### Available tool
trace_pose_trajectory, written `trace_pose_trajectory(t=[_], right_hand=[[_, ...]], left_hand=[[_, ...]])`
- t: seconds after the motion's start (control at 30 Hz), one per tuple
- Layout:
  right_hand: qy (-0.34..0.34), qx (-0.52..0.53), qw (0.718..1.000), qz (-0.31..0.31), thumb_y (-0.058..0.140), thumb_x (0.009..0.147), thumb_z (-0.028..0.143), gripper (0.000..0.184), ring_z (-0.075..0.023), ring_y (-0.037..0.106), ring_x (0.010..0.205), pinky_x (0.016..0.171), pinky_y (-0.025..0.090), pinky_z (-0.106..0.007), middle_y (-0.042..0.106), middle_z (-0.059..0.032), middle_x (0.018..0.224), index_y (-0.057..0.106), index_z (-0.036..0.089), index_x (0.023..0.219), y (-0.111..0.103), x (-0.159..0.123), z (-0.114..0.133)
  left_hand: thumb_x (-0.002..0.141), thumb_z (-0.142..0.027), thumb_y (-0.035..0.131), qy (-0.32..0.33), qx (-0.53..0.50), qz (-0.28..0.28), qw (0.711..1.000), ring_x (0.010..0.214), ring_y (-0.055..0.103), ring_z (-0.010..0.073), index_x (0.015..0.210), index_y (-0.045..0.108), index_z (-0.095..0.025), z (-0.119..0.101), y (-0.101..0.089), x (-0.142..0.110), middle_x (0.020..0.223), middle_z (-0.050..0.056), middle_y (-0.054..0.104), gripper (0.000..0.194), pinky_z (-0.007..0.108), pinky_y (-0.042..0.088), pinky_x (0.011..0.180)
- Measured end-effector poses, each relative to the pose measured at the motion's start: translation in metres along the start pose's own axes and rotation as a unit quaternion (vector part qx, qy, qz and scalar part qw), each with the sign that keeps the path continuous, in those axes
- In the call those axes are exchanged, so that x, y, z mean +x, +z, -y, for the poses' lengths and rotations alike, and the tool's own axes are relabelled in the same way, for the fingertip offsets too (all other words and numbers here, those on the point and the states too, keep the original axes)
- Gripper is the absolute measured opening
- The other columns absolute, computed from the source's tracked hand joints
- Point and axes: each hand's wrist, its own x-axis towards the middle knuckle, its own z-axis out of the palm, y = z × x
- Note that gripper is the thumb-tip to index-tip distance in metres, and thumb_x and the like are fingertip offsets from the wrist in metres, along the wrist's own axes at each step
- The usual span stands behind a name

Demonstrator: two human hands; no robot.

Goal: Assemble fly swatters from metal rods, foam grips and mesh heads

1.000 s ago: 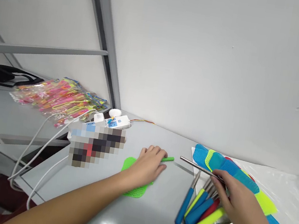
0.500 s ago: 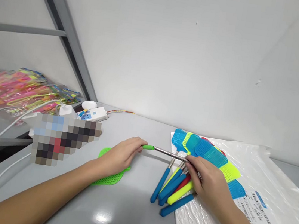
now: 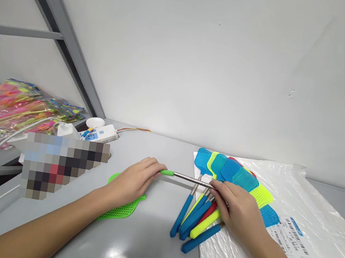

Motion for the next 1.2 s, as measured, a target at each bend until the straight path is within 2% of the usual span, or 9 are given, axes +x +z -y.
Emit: trace_pose_trajectory(t=[0.33,0.5,0.67,0.87,1.2], right_hand=[[-0.030,-0.026,0.999,-0.002,0.051,0.095,0.019,0.020,-0.0167,0.060,0.071,0.061,0.042,-0.027,0.063,-0.0042,0.077,0.060,0.016,0.113,-0.007,0.004,0.003],[-0.047,-0.037,0.998,0.002,0.052,0.095,0.019,0.018,-0.0171,0.060,0.072,0.062,0.042,-0.028,0.065,-0.0052,0.082,0.060,0.017,0.111,-0.005,0.006,0.011],[-0.075,-0.032,0.997,0.006,0.052,0.095,0.020,0.015,-0.0165,0.055,0.065,0.060,0.040,-0.029,0.062,-0.0032,0.075,0.059,0.018,0.108,0.000,0.008,0.025],[-0.081,-0.014,0.997,-0.008,0.050,0.095,0.017,0.014,-0.0150,0.054,0.065,0.060,0.040,-0.028,0.062,-0.0027,0.075,0.059,0.017,0.107,-0.003,0.009,0.031],[-0.090,0.018,0.996,-0.010,0.049,0.092,0.012,0.018,-0.0147,0.055,0.062,0.056,0.037,-0.028,0.065,-0.0041,0.077,0.056,0.018,0.108,-0.011,0.009,0.046]], left_hand=[[0.101,-0.021,0.031,0.018,-0.016,-0.011,1.000,0.091,0.051,0.0200,0.117,0.052,-0.019,-0.001,-0.002,0.000,0.098,0.006,0.056,0.027,0.033,0.044,0.078],[0.101,-0.023,0.033,0.047,0.020,0.008,0.999,0.089,0.052,0.0204,0.118,0.053,-0.020,-0.011,0.000,-0.001,0.097,0.006,0.058,0.026,0.033,0.043,0.077],[0.102,-0.024,0.033,0.070,0.065,0.029,0.995,0.076,0.051,0.0182,0.113,0.055,-0.020,-0.030,0.006,-0.005,0.091,0.004,0.059,0.025,0.032,0.040,0.070],[0.101,-0.023,0.033,0.093,0.083,0.002,0.992,0.065,0.046,0.0170,0.109,0.057,-0.019,-0.035,0.007,-0.009,0.083,0.003,0.059,0.026,0.031,0.036,0.061],[0.094,-0.009,0.037,0.092,0.049,0.009,0.995,0.070,0.053,0.0188,0.111,0.054,-0.018,-0.045,0.012,-0.015,0.086,0.003,0.059,0.026,0.031,0.042,0.062]])
